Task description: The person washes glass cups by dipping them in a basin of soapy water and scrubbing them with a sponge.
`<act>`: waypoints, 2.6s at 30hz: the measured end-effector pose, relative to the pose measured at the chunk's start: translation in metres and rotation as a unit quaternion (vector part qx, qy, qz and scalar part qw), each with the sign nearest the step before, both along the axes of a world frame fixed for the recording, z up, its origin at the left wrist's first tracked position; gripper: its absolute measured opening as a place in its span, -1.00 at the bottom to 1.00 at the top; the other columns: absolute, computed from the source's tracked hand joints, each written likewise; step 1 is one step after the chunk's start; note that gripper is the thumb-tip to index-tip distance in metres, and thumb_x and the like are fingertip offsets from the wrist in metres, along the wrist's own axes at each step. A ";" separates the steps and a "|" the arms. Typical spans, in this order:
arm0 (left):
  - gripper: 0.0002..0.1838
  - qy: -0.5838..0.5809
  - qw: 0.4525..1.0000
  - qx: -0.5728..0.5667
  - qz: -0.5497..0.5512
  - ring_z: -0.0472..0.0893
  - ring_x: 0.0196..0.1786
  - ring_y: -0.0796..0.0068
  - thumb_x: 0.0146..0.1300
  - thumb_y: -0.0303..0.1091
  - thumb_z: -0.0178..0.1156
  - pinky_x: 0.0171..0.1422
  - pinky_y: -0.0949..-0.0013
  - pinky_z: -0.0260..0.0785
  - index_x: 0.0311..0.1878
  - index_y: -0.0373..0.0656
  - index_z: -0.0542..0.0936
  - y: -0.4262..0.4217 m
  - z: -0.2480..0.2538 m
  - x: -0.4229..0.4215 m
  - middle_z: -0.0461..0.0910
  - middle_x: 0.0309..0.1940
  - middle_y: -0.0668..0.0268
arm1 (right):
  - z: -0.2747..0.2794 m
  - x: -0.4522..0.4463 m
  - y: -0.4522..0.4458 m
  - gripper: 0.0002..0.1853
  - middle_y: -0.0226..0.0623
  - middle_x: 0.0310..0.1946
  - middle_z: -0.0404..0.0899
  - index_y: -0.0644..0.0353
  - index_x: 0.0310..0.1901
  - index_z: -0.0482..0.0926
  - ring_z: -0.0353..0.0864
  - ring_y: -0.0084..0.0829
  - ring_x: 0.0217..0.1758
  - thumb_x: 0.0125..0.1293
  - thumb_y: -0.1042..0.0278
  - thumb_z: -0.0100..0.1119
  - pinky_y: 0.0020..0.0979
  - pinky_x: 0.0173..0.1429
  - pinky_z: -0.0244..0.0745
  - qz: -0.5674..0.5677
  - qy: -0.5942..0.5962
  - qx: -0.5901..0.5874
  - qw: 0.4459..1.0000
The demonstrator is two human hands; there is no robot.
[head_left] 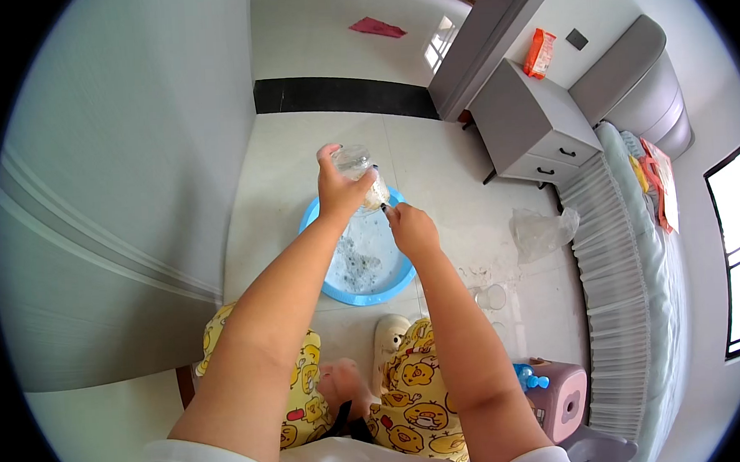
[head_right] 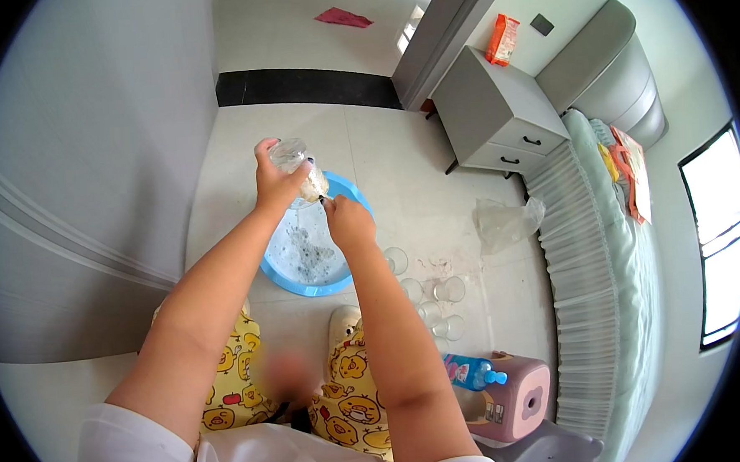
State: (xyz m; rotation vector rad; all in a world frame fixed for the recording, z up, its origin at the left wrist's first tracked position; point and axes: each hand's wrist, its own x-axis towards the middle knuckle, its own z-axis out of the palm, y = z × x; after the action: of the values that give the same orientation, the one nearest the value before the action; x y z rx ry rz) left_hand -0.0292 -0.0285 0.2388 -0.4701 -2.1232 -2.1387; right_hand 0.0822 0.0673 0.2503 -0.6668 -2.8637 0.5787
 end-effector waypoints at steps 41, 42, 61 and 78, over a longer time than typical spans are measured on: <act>-0.58 -0.466 0.764 0.417 -0.159 0.47 -0.33 0.25 0.05 0.02 -0.07 -0.34 0.29 0.38 -0.21 -0.14 0.43 0.000 -0.009 -0.003 0.45 -0.35 0.21 | 0.052 -0.007 -0.037 -0.70 -0.07 -0.31 0.59 0.22 -0.33 0.57 0.58 -0.09 -0.23 0.28 0.17 -0.06 -0.19 -0.16 0.48 -0.031 -0.137 0.033 0.990; -0.59 -0.457 0.772 0.403 -0.181 0.47 -0.32 0.25 0.04 0.01 -0.05 -0.29 0.26 0.38 -0.21 -0.13 0.43 -0.004 -0.016 -0.006 0.44 -0.35 0.20 | 0.051 -0.007 -0.038 -0.70 -0.07 -0.31 0.59 0.22 -0.33 0.57 0.58 -0.09 -0.23 0.28 0.17 -0.06 -0.19 -0.16 0.48 -0.033 -0.138 0.033 0.989; -0.51 -0.441 0.796 0.295 -0.290 0.52 -0.31 0.32 0.08 0.01 -0.20 -0.31 0.33 0.38 -0.16 -0.20 0.46 -0.001 -0.036 -0.012 0.53 -0.30 0.19 | 0.051 -0.015 -0.014 -0.72 -0.13 -0.27 0.59 0.16 -0.28 0.58 0.56 -0.14 -0.18 0.18 0.12 0.07 -0.21 -0.12 0.46 -0.093 -0.115 -0.013 0.989; -0.64 -0.506 0.816 0.226 -0.164 0.45 -0.45 0.39 0.07 -0.02 -0.12 -0.42 0.33 0.31 -0.31 -0.14 0.41 0.000 -0.058 -0.016 0.46 -0.42 0.24 | 0.039 -0.023 -0.015 -0.76 -0.19 -0.44 0.59 0.11 -0.41 0.64 0.57 -0.20 -0.33 0.13 0.14 0.08 -0.26 -0.20 0.45 -0.020 -0.081 -0.023 0.996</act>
State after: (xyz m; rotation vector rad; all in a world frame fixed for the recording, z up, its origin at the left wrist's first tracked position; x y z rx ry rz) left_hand -0.0455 -0.0290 0.1811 0.5407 -1.7496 -3.5033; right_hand 0.0593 0.0524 0.2890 -0.8104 -2.9855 0.6134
